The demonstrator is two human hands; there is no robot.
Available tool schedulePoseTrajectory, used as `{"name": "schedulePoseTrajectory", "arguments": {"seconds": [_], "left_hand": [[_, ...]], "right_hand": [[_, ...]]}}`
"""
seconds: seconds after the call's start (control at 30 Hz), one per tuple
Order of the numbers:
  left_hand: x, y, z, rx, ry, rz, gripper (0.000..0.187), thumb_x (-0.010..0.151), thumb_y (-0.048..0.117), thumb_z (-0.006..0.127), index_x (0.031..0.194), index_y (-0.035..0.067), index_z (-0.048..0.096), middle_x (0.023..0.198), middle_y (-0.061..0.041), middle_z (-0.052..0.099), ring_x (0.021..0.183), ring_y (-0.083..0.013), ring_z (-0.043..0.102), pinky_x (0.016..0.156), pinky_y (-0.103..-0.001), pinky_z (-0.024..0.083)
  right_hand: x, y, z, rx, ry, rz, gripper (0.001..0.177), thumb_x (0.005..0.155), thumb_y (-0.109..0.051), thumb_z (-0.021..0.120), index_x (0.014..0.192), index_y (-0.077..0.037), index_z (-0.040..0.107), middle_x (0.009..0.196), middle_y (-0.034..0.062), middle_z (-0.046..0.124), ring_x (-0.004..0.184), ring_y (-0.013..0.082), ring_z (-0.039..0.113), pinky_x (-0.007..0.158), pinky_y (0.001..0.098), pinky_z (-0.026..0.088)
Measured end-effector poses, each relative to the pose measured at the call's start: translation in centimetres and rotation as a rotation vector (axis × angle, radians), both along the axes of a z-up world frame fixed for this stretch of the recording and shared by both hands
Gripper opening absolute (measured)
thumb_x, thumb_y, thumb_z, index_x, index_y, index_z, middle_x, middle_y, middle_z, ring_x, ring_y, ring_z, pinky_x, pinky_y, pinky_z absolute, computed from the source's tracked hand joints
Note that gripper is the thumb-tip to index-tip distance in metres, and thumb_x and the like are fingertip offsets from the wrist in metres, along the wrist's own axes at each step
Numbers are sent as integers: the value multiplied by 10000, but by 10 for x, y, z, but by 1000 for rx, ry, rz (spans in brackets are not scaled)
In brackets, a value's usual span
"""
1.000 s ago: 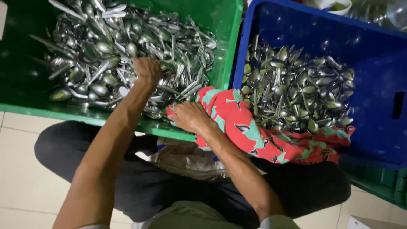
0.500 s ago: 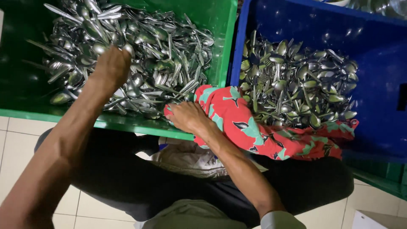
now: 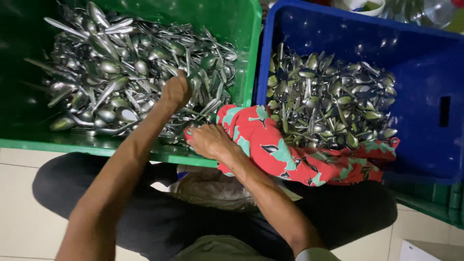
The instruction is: Polishing metal spoons and forks with a cloth in a sorting area.
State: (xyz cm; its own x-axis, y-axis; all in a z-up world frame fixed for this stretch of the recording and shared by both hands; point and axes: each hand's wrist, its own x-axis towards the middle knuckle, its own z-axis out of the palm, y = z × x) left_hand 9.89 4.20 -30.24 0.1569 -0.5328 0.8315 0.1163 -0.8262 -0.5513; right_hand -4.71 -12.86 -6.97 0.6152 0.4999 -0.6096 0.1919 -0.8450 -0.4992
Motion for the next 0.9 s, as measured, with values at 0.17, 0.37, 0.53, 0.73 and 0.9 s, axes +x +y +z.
{"name": "schedulePoseTrajectory", "arguments": {"seconds": [0.17, 0.37, 0.53, 0.73, 0.9], "left_hand": [[13, -32, -82, -44, -17, 166, 235, 996, 95, 543, 781, 188, 556, 581, 28, 442, 509, -110, 436, 528, -207, 448], [15, -32, -116, -97, 233, 36, 380, 1018, 83, 349, 716, 160, 565, 606, 18, 373, 522, -152, 397, 485, -284, 348], [32, -28, -154, -513, 1184, -85, 226, 922, 161, 538, 858, -7, 676, 739, -146, 576, 770, -337, 573, 658, -455, 468], [-13, -24, 10, -488, 1309, -120, 253, 885, 126, 696, 966, -114, 683, 666, -223, 559, 655, -409, 605, 550, -524, 444], [-44, -3, 123, -366, 1454, 253, 275, 983, 156, 394, 1111, 8, 587, 758, -162, 712, 729, -383, 736, 607, -558, 530]], "right_hand": [[1, 0, -28, 26, -41, -5, 372, 930, -264, 506, 1129, -40, 727, 1072, 223, 754, 1072, 439, 711, 908, 600, 555], [4, 3, -24, 14, -27, -44, 360, 886, -216, 501, 1062, -17, 744, 1039, 241, 757, 1054, 446, 716, 897, 605, 558], [-1, 0, -32, 86, -59, -93, 370, 907, -225, 471, 1130, -8, 672, 1061, 259, 737, 1009, 482, 716, 875, 626, 554], [-1, 1, 19, 235, -28, -283, 453, 930, -232, 488, 1266, 67, 538, 1223, 358, 596, 1098, 583, 617, 939, 704, 482], [5, -25, 41, 533, -406, -313, 131, 1008, -145, 569, 1014, -30, 630, 719, 241, 690, 649, 392, 714, 649, 452, 570]]}}
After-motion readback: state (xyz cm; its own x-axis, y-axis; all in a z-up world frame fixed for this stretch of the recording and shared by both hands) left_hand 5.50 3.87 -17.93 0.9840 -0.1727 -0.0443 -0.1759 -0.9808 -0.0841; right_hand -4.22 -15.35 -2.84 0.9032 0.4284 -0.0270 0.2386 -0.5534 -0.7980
